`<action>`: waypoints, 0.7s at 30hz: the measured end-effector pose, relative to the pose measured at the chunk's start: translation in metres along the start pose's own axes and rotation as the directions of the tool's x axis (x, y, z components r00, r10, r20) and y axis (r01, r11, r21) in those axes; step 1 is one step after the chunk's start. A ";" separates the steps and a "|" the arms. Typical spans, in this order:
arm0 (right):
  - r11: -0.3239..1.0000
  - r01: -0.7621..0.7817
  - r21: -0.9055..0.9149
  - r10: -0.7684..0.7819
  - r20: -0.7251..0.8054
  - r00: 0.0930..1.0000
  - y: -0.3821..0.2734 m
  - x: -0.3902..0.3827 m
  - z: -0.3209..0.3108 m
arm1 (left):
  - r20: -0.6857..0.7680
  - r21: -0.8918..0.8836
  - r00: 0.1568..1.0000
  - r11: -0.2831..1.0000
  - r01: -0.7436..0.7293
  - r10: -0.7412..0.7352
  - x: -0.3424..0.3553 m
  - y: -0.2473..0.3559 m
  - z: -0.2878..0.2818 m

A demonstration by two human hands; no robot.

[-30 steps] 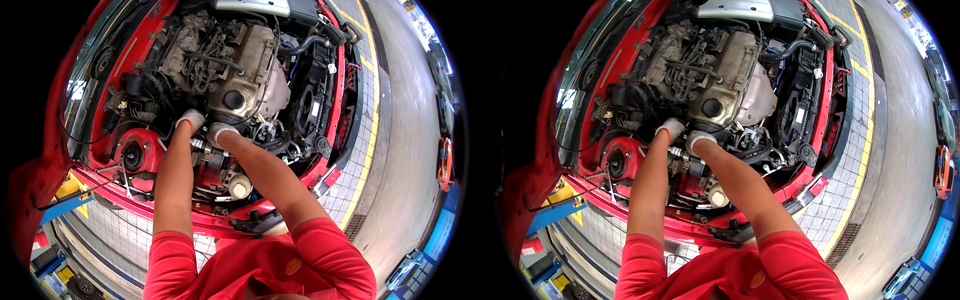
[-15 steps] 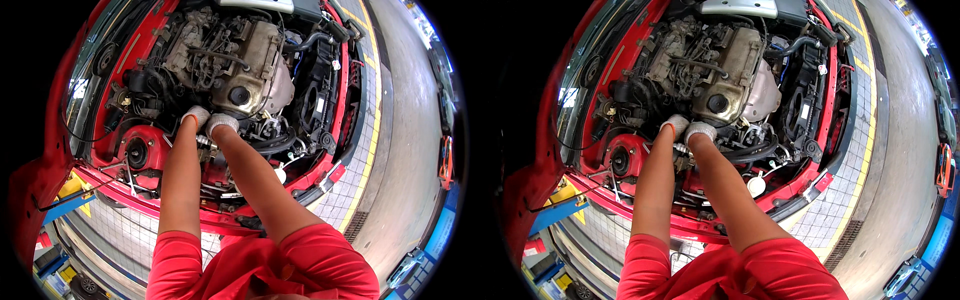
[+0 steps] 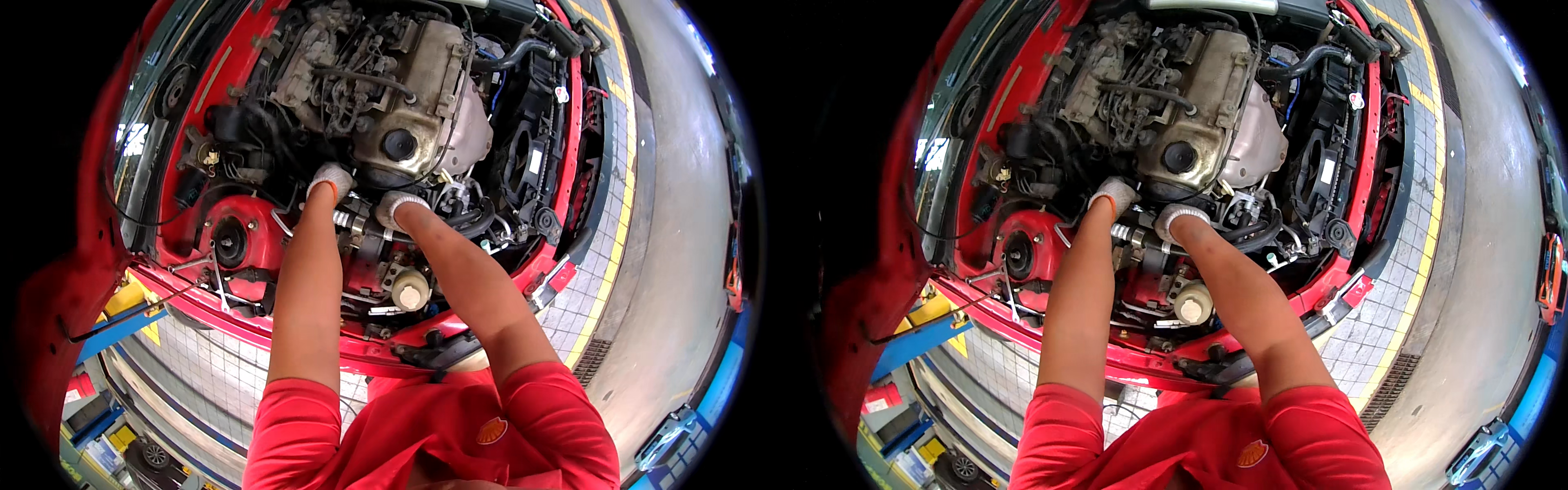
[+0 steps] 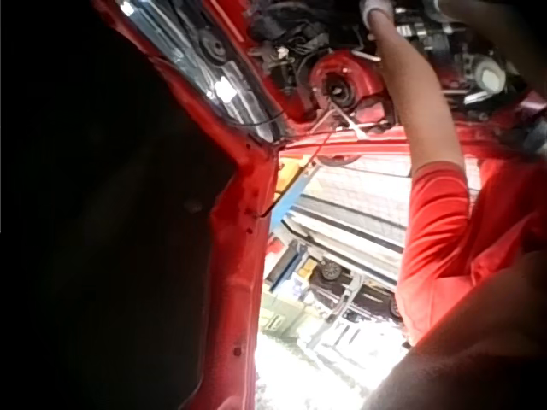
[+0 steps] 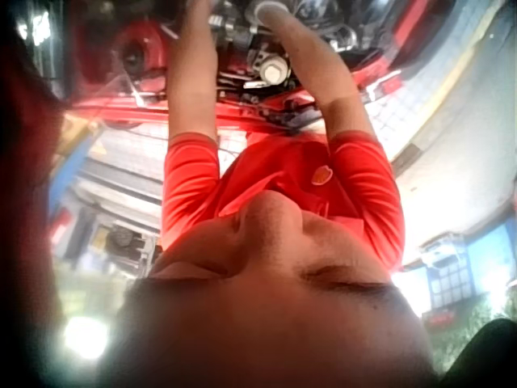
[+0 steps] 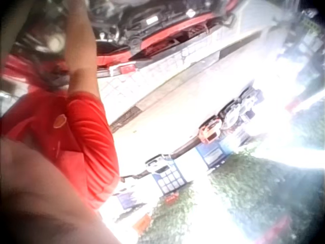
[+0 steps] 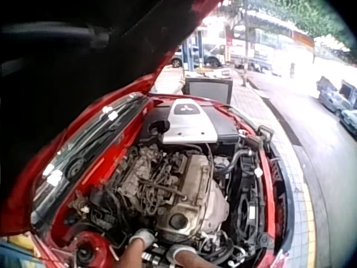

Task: The person works under the hood of a red car, manipulating hoses and components within the engine bay. They then move to the underside of the vehicle to work on the suspension or brake assembly, using a flashlight to illuminate the area.

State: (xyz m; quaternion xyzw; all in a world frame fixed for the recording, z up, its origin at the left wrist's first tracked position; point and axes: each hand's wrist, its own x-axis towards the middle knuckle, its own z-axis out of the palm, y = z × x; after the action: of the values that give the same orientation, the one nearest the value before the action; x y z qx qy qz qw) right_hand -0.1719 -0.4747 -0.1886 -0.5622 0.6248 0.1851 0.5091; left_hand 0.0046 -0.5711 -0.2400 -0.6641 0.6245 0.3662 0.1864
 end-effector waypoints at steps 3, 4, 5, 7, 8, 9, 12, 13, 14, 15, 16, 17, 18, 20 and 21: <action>0.998 0.046 0.041 -0.036 -0.208 0.977 -0.003 -0.033 -0.005 | 0.019 0.070 0.999 0.997 -0.034 0.033 0.004 0.005 0.000; 0.995 0.089 0.050 -0.075 -0.239 0.968 -0.009 -0.044 -0.008 | 0.013 0.019 1.000 1.000 -0.001 0.001 0.017 -0.011 0.005; 0.991 0.118 0.067 -0.096 -0.272 0.958 -0.009 -0.050 -0.010 | -0.010 0.017 1.000 1.000 -0.004 0.005 0.020 -0.012 0.009; 0.989 0.132 0.062 -0.106 -0.317 0.942 -0.011 -0.055 -0.010 | -0.059 0.014 0.998 1.000 -0.013 0.014 0.022 -0.014 0.011; 0.990 0.123 0.071 -0.092 -0.340 0.936 -0.006 -0.056 -0.009 | -0.061 0.008 0.998 1.000 -0.005 0.006 0.011 0.000 0.009; 0.991 0.102 0.085 -0.066 -0.346 0.936 0.000 -0.056 -0.007 | -0.063 0.004 0.998 1.000 -0.002 0.002 -0.013 0.022 0.001; 0.993 0.097 0.073 -0.068 -0.332 0.941 -0.007 -0.059 -0.008 | -0.091 0.011 0.996 1.000 0.017 -0.015 -0.019 0.020 -0.007; 0.993 0.100 0.056 -0.078 -0.312 0.947 -0.013 -0.065 -0.013 | -0.101 0.018 0.995 1.000 0.023 -0.021 -0.015 0.012 -0.004; 0.994 0.098 0.047 -0.080 -0.296 0.952 -0.018 -0.069 -0.016 | -0.126 0.019 0.992 1.000 0.010 -0.008 -0.009 0.005 0.001; 0.995 0.091 0.039 -0.076 -0.285 0.955 -0.022 -0.069 -0.016 | -0.150 0.022 0.989 1.000 -0.003 0.006 -0.004 -0.002 0.005; 0.997 0.073 0.038 -0.059 -0.280 0.958 -0.022 -0.068 -0.016 | -0.169 0.029 0.985 0.999 -0.029 0.034 -0.006 0.001 0.005; 0.998 0.054 0.039 -0.042 -0.275 0.961 -0.022 -0.067 -0.017 | -0.169 0.024 0.984 0.999 -0.048 0.051 -0.006 0.005 0.003; 0.999 0.042 0.028 -0.033 -0.273 0.961 -0.021 -0.065 -0.020 | -0.169 0.020 0.983 0.998 -0.067 0.069 -0.006 0.011 0.002; 0.999 0.038 -0.033 -0.045 -0.226 0.973 -0.023 -0.060 -0.018 | -0.169 0.045 0.980 0.994 -0.100 0.107 -0.009 0.004 0.010; 0.998 0.046 -0.037 -0.052 -0.193 0.980 -0.024 -0.059 -0.023 | -0.184 0.067 0.974 0.990 -0.121 0.132 -0.003 -0.001 0.012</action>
State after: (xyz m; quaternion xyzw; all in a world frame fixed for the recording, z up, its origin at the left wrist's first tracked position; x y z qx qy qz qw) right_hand -0.1695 -0.4697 -0.1214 -0.6010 0.6544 0.1270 0.4409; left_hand 0.0030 -0.5607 -0.2459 -0.6492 0.6904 0.2955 0.1211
